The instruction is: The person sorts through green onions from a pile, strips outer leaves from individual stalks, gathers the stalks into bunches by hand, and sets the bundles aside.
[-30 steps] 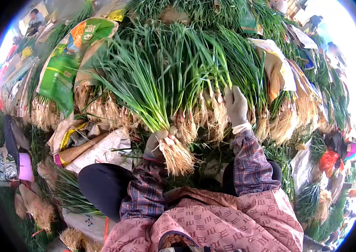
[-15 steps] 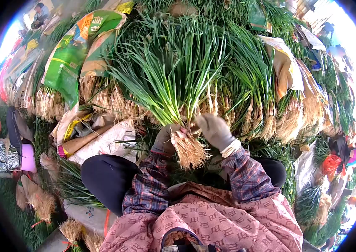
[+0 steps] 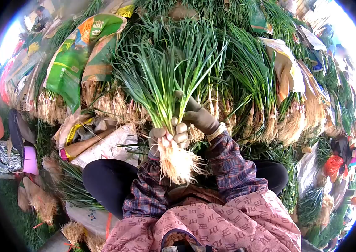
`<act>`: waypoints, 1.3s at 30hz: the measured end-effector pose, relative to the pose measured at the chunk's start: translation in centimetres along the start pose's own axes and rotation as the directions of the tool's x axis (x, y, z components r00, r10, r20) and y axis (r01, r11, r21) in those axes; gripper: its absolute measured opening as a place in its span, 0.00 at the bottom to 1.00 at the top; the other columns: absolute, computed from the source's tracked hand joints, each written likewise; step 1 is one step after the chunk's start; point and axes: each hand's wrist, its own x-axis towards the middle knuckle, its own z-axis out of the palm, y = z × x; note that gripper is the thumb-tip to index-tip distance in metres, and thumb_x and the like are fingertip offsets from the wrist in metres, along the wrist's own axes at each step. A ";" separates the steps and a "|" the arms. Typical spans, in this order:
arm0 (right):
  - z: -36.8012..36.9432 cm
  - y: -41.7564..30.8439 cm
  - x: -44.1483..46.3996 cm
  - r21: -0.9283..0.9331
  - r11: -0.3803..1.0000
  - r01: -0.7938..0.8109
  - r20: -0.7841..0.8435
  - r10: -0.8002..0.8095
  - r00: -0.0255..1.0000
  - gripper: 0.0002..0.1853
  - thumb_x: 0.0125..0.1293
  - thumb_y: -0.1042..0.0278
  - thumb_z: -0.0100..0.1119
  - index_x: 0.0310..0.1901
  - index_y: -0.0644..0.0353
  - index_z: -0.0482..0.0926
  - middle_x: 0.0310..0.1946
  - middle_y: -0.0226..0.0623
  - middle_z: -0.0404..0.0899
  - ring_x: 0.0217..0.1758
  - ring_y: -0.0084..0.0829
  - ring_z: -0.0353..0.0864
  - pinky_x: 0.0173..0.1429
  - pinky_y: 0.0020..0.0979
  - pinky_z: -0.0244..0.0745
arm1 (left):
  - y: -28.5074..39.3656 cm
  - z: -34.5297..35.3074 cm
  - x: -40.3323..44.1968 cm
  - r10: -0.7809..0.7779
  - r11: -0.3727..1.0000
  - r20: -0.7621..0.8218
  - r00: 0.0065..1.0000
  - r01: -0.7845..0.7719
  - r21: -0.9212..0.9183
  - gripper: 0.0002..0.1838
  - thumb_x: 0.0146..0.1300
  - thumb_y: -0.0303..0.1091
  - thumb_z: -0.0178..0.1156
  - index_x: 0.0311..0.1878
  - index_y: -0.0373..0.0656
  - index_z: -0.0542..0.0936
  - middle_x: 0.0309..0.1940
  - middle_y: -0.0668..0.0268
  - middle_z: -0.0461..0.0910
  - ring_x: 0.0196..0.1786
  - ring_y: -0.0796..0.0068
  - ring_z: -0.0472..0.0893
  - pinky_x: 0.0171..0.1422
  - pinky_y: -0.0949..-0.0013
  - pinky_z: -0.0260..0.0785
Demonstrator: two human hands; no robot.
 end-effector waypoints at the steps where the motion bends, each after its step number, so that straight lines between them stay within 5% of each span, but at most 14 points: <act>1: 0.7 0.1 0.4 -0.091 0.995 0.047 0.025 -0.045 0.999 0.36 0.64 0.77 0.55 0.72 0.53 0.53 0.61 0.33 0.68 0.56 0.27 0.75 0.59 0.28 0.72 | -0.1 -0.4 0.3 0.041 0.999 0.127 0.991 -0.037 -0.029 0.20 0.54 0.34 0.58 0.52 0.45 0.72 0.31 0.72 0.60 0.30 0.78 0.60 0.37 0.70 0.57; 8: -1.5 5.9 2.7 -0.350 0.929 0.121 -0.453 -0.281 0.846 0.13 0.72 0.61 0.48 0.47 0.61 0.76 0.32 0.30 0.78 0.35 0.22 0.76 0.41 0.22 0.72 | -0.3 0.4 -0.5 0.088 0.991 -0.200 0.976 -0.065 0.121 0.22 0.52 0.33 0.61 0.52 0.44 0.73 0.40 0.65 0.71 0.36 0.72 0.70 0.42 0.67 0.67; 10: -3.0 5.7 1.1 0.262 0.917 0.302 -0.558 -0.111 0.822 0.16 0.73 0.57 0.45 0.37 0.60 0.77 0.22 0.25 0.72 0.23 0.18 0.69 0.27 0.19 0.64 | -0.9 -0.8 -0.4 0.066 0.995 -0.192 0.979 -0.049 0.089 0.20 0.50 0.32 0.63 0.49 0.44 0.74 0.40 0.62 0.73 0.38 0.67 0.73 0.42 0.66 0.70; 12: -5.5 2.7 -1.5 0.497 0.801 0.333 -0.745 0.198 0.637 0.15 0.72 0.59 0.45 0.37 0.60 0.76 0.17 0.24 0.68 0.17 0.18 0.64 0.20 0.20 0.58 | -1.6 -1.4 -1.2 0.140 0.965 -0.316 0.938 -0.057 0.256 0.21 0.51 0.33 0.63 0.50 0.46 0.73 0.39 0.64 0.75 0.35 0.69 0.74 0.38 0.65 0.72; 13: -4.8 -0.4 -1.8 0.207 0.955 0.213 -0.952 0.146 0.269 0.14 0.71 0.60 0.46 0.37 0.61 0.76 0.16 0.23 0.67 0.15 0.19 0.62 0.18 0.21 0.56 | -1.4 -1.8 -1.2 0.141 0.951 -0.333 0.932 -0.034 0.307 0.21 0.50 0.34 0.63 0.50 0.46 0.73 0.39 0.64 0.75 0.35 0.67 0.74 0.39 0.63 0.73; 16: -4.4 -4.1 -4.4 -0.284 0.940 0.188 -0.579 -0.325 0.748 0.14 0.72 0.63 0.44 0.42 0.62 0.77 0.21 0.27 0.71 0.12 0.18 0.63 0.15 0.20 0.60 | -0.8 -5.6 -3.7 0.218 0.892 -0.482 0.849 0.027 0.451 0.19 0.51 0.33 0.63 0.47 0.39 0.75 0.38 0.57 0.78 0.35 0.60 0.80 0.40 0.60 0.76; 19: -0.8 -5.6 -2.8 -0.425 0.848 -0.315 -0.515 0.060 0.855 0.16 0.70 0.69 0.45 0.54 0.64 0.74 0.21 0.28 0.74 0.13 0.17 0.65 0.17 0.22 0.66 | -2.3 -3.5 -3.0 0.297 0.812 -0.440 0.848 0.018 0.583 0.17 0.53 0.33 0.63 0.45 0.33 0.77 0.38 0.53 0.80 0.33 0.59 0.83 0.39 0.61 0.78; 23: -1.8 -2.5 -0.3 -0.657 0.543 -0.522 -0.557 0.116 0.822 0.17 0.69 0.62 0.51 0.52 0.67 0.74 0.23 0.37 0.77 0.18 0.20 0.74 0.22 0.26 0.72 | -1.6 -3.0 -1.9 0.335 0.720 -0.485 0.808 0.112 0.684 0.12 0.52 0.28 0.61 0.39 0.32 0.80 0.42 0.53 0.79 0.34 0.64 0.82 0.39 0.69 0.77; 27: -1.3 -0.9 -0.8 -0.677 0.625 -0.389 -0.496 0.003 0.868 0.17 0.69 0.62 0.53 0.49 0.70 0.72 0.22 0.35 0.76 0.16 0.20 0.70 0.21 0.24 0.70 | -1.5 -3.9 -2.0 0.432 0.489 -0.465 0.773 0.233 0.841 0.11 0.49 0.25 0.58 0.36 0.31 0.79 0.41 0.54 0.80 0.36 0.66 0.82 0.39 0.70 0.77; 29: -0.5 -1.1 -1.3 -0.583 0.725 -0.366 -0.526 0.007 0.851 0.17 0.69 0.62 0.53 0.49 0.69 0.72 0.21 0.33 0.75 0.16 0.20 0.69 0.21 0.24 0.69 | -2.0 -4.7 -2.0 0.427 0.644 -0.506 0.749 0.140 0.752 0.10 0.49 0.25 0.58 0.36 0.31 0.79 0.40 0.54 0.79 0.36 0.67 0.82 0.39 0.70 0.77; 31: -0.2 -1.1 -1.5 -0.067 0.986 -0.151 -0.516 0.095 0.851 0.13 0.71 0.62 0.49 0.48 0.63 0.74 0.17 0.25 0.70 0.15 0.17 0.66 0.19 0.22 0.65 | -2.2 -4.6 -2.0 0.379 0.684 -0.515 0.769 0.142 0.715 0.08 0.49 0.24 0.58 0.34 0.31 0.79 0.38 0.54 0.79 0.35 0.67 0.81 0.39 0.69 0.76; 33: -1.4 -1.4 -1.5 0.617 0.749 0.242 -0.443 0.076 0.893 0.13 0.72 0.61 0.46 0.47 0.61 0.75 0.16 0.21 0.66 0.14 0.16 0.63 0.18 0.21 0.62 | -2.3 -4.6 -1.9 0.359 0.712 -0.518 0.777 0.130 0.690 0.07 0.49 0.25 0.58 0.32 0.31 0.78 0.36 0.55 0.78 0.34 0.66 0.81 0.38 0.68 0.77; 37: -4.5 -5.4 -4.0 0.501 0.738 0.453 -0.115 -0.462 0.879 0.14 0.74 0.56 0.41 0.41 0.55 0.73 0.15 0.16 0.62 0.18 0.15 0.65 0.22 0.17 0.61 | -1.9 -6.8 -3.2 0.337 0.683 -0.456 0.824 0.120 0.721 0.10 0.52 0.27 0.60 0.38 0.34 0.76 0.37 0.55 0.78 0.33 0.65 0.81 0.39 0.66 0.79; 39: -2.9 -6.0 -8.4 -0.309 0.900 0.307 -0.299 -0.398 0.867 0.13 0.73 0.55 0.44 0.37 0.55 0.72 0.16 0.19 0.66 0.21 0.16 0.69 0.26 0.16 0.67 | -0.5 -6.1 -2.6 0.185 0.793 -0.383 0.905 0.093 0.602 0.13 0.57 0.29 0.61 0.44 0.35 0.74 0.38 0.55 0.78 0.35 0.65 0.81 0.41 0.63 0.80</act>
